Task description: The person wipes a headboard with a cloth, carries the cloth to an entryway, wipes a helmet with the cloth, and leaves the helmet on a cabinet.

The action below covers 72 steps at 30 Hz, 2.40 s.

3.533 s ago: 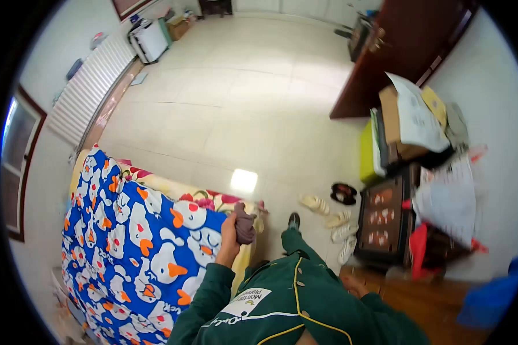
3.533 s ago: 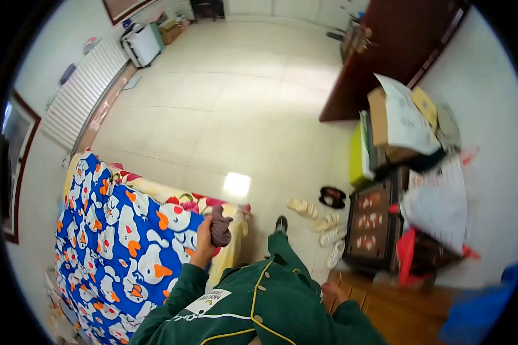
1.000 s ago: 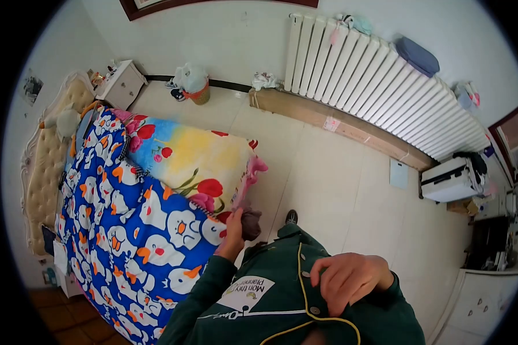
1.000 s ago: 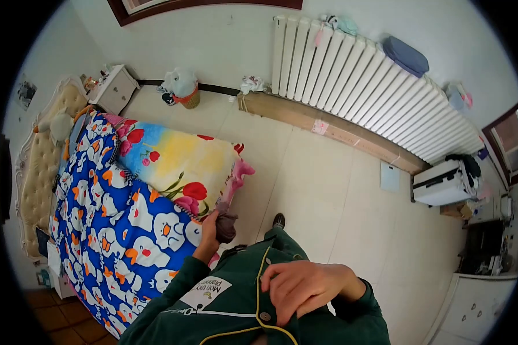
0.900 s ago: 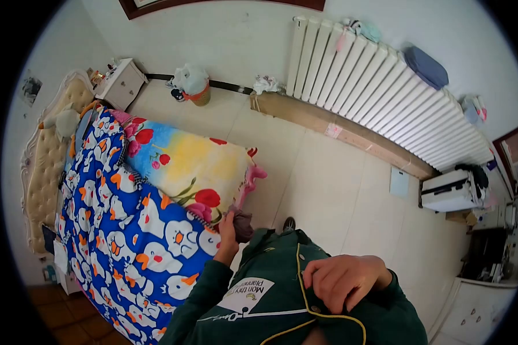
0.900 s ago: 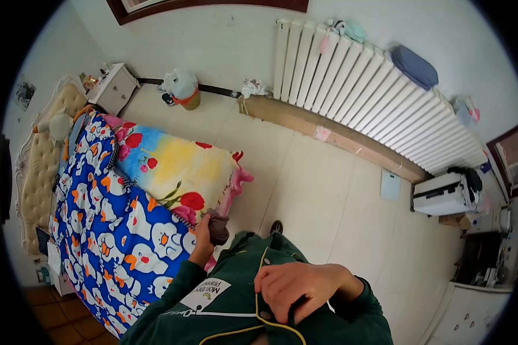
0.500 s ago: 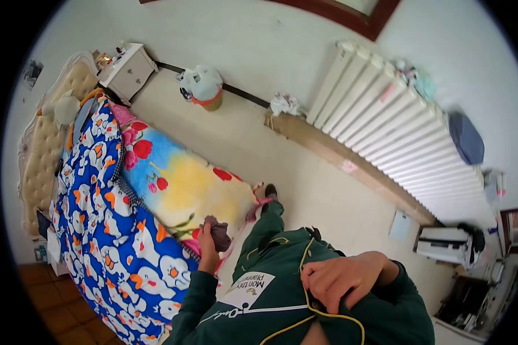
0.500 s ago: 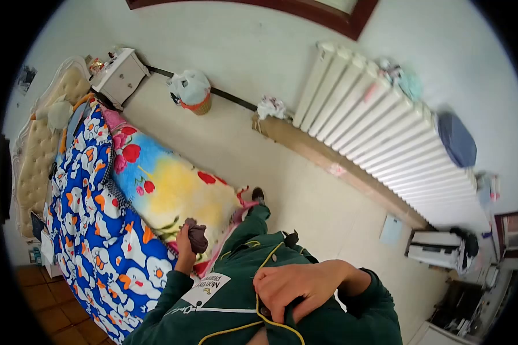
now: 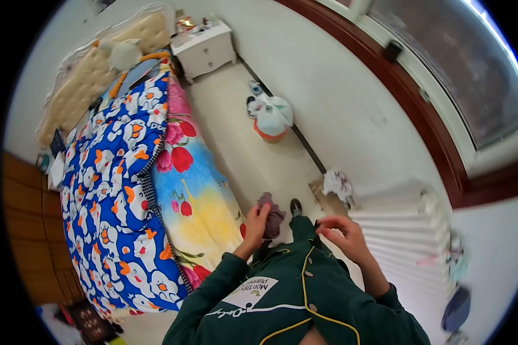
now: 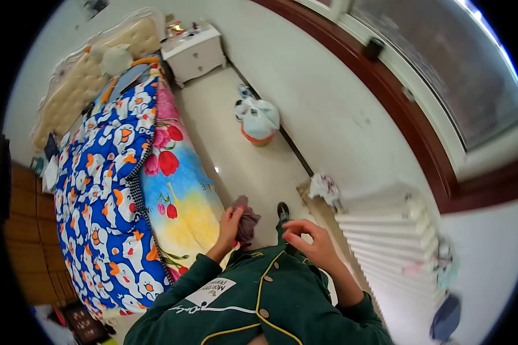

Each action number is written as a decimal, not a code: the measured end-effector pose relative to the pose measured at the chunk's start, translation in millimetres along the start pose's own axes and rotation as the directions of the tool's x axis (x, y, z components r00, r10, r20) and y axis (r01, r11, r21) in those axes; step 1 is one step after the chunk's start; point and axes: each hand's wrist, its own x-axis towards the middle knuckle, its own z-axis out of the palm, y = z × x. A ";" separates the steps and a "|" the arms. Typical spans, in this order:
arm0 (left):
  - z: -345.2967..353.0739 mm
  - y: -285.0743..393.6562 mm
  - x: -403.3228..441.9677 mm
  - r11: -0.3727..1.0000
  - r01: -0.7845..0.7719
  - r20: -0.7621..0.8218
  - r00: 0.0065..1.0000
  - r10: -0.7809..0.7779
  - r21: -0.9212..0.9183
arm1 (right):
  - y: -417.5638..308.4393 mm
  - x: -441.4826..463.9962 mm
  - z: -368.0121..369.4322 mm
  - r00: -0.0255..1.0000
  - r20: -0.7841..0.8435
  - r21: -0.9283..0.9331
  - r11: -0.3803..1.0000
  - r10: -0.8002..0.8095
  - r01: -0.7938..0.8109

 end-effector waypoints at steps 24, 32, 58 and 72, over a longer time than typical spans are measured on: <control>-127.3 241.6 315.0 0.969 -0.246 -0.300 0.925 0.233 -0.004 | -12.5 592.3 96.1 0.937 0.343 0.036 0.996 0.062 -0.079; -195.6 365.6 426.8 0.979 -0.202 -0.174 0.964 0.199 -0.001 | -54.5 759.9 128.1 0.852 0.434 -0.365 0.807 -0.293 0.464; -391.9 603.5 803.0 0.849 -0.335 -0.635 0.564 0.528 0.409 | -145.3 1255.6 297.3 0.700 0.705 -0.117 0.992 0.113 -0.043; -455.5 716.9 932.7 0.488 -0.720 -0.811 0.584 0.041 -0.494 | -268.7 1375.7 395.6 0.389 0.887 -0.146 0.951 0.247 -0.271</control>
